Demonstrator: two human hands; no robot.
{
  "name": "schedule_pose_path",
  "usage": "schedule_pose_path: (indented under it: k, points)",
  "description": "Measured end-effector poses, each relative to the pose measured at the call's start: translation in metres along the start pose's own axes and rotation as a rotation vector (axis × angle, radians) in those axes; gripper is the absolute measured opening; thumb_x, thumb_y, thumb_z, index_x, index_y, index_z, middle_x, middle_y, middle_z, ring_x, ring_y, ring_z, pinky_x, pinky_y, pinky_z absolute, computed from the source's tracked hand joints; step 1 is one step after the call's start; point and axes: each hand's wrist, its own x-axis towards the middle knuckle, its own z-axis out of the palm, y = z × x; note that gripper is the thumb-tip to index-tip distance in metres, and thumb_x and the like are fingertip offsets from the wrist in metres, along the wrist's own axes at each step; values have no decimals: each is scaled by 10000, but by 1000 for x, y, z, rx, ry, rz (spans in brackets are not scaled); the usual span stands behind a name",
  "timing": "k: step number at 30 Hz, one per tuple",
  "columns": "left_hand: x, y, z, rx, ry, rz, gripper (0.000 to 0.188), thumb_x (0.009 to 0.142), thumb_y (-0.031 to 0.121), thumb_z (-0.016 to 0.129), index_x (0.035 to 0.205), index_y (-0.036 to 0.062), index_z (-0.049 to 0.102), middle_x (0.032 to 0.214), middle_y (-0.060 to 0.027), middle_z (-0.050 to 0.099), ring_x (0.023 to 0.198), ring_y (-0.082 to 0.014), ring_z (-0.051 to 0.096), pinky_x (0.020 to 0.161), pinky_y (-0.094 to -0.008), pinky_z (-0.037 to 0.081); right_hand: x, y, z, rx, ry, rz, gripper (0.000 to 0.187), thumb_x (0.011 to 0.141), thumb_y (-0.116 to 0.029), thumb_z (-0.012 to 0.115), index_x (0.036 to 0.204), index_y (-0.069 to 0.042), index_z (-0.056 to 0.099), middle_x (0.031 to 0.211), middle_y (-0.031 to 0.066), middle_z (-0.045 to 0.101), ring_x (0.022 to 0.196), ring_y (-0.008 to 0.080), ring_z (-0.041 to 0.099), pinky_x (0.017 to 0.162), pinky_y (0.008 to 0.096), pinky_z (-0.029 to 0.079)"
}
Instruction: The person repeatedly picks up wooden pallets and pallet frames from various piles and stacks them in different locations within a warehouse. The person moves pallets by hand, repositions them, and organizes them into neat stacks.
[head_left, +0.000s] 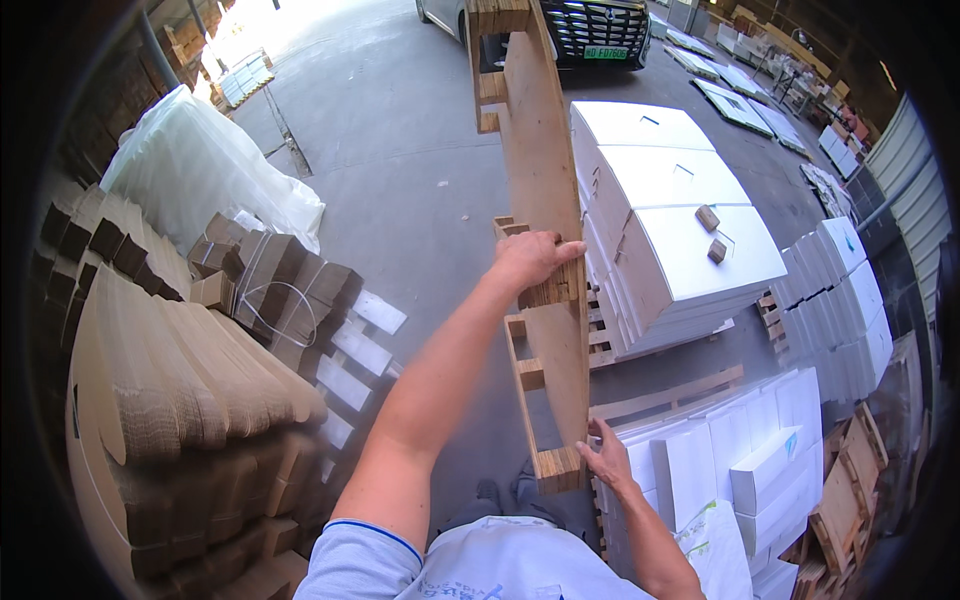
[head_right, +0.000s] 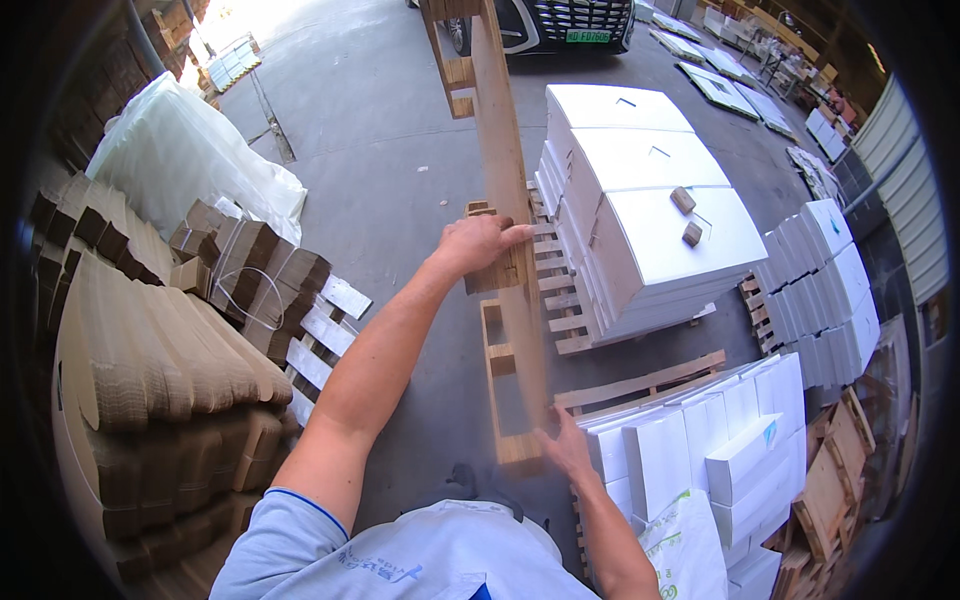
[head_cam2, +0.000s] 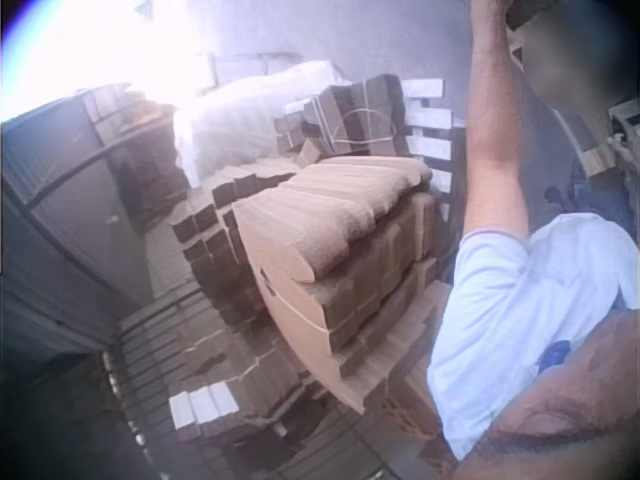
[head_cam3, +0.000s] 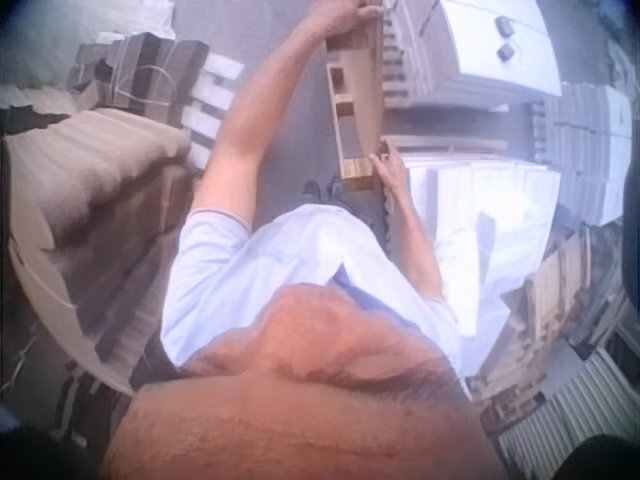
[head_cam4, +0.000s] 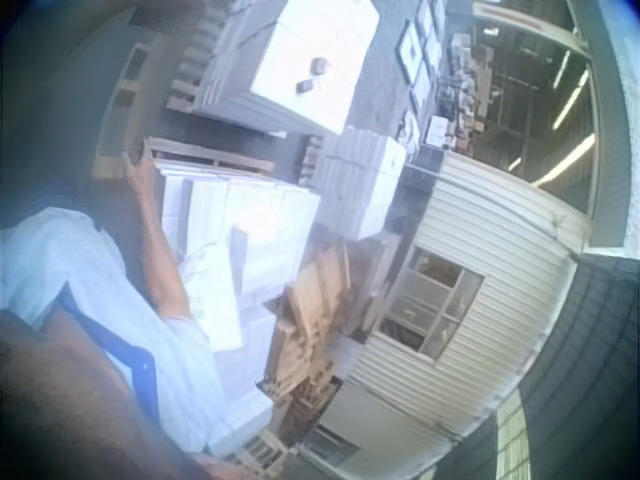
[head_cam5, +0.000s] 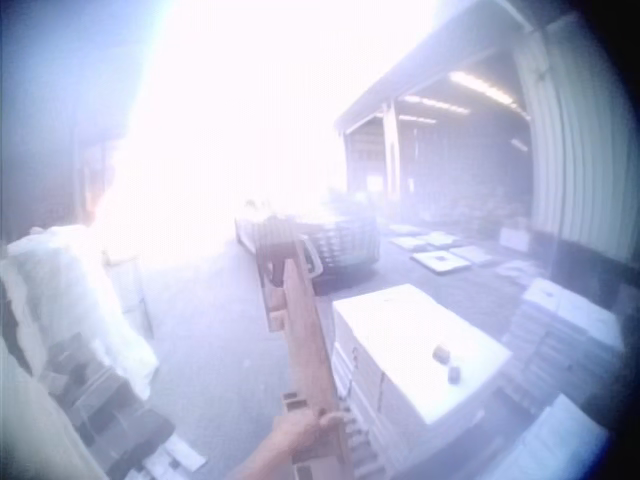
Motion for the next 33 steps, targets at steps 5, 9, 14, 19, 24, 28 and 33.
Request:
schedule_pose_path:
  k: [5,9,14,19,24,28,33]
  points:
    - [55,-12,-38,0,12,-26,733,894,736,362,1255,168,653,1140,-133,684,1100,-313,623,963,-443,447,41,9,15,-19,57,-104,534,828,-278,677,1278,-24,544,1200,238,610,1105,394,591,948,412,466]
    - [98,-28,-55,-6,44,-46,763,885,752,366,1245,146,657,1119,-150,687,1078,-325,632,954,-427,458,77,2,18,-19,197,-98,434,850,-227,657,1235,-43,584,1123,232,643,1046,401,614,905,419,488]
    - [171,-59,-74,-35,43,-38,853,873,772,367,1137,26,687,1131,-218,669,1099,-352,623,962,-417,456,131,-23,3,-53,385,-141,346,864,-172,635,1191,-56,636,1072,209,669,987,377,648,843,411,506]
    - [252,-111,-108,-183,76,-12,789,868,742,467,1053,18,721,977,-153,702,942,-245,663,899,-354,490,193,-80,-20,-25,326,-163,280,844,-125,643,1119,-76,664,985,185,679,897,393,645,761,433,524]
    - [317,-162,-141,-248,24,-60,827,852,764,463,1080,8,707,982,-142,703,937,-230,667,893,-345,491,260,-129,-45,-113,228,-130,281,861,-204,633,1080,-36,682,903,216,681,831,375,670,744,389,522]
    - [353,-200,-155,-282,53,-94,821,859,757,458,1093,9,704,1021,-142,697,961,-228,658,897,-341,484,310,-155,-60,-175,189,-98,247,859,-229,635,979,-17,679,767,217,655,718,377,658,655,425,502]
    - [365,-253,-177,-328,121,-185,817,872,735,461,1148,-2,679,1059,-150,683,1012,-244,633,927,-353,462,362,-191,-71,-307,35,-93,287,865,-251,610,1101,-109,689,889,231,662,823,421,639,722,462,513]
